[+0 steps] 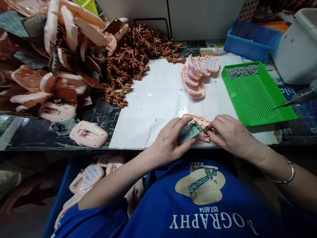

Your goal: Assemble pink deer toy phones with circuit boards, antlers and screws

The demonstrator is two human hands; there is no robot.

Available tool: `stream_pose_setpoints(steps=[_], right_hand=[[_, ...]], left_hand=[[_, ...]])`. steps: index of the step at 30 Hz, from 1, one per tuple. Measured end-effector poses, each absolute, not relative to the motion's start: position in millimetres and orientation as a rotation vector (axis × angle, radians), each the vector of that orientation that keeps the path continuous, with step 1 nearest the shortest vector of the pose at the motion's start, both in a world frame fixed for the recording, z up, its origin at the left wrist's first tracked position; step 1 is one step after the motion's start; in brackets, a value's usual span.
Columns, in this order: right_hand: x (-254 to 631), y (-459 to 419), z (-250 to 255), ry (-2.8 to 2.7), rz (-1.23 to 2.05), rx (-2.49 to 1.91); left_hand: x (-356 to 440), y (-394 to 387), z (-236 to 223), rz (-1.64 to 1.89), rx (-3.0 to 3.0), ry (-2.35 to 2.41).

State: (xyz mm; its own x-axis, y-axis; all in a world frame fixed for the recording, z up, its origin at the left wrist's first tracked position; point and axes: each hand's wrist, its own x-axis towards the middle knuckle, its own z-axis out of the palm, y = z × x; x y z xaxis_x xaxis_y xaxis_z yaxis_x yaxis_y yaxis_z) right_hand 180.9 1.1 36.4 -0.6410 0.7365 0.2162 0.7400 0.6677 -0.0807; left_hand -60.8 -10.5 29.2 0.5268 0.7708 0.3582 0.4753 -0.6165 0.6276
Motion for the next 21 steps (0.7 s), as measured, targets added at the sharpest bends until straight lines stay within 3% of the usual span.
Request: stream_pose_setpoints(steps=[6, 21], right_hand=[[177, 7, 48, -2.803, -0.082, -1.163], [177, 15, 41, -2.831, 0.138, -1.158]], left_hand=[[-58, -7, 26, 0.871, 2.354, 1.032], [-54, -6, 21, 0.923, 2.308, 0.99]])
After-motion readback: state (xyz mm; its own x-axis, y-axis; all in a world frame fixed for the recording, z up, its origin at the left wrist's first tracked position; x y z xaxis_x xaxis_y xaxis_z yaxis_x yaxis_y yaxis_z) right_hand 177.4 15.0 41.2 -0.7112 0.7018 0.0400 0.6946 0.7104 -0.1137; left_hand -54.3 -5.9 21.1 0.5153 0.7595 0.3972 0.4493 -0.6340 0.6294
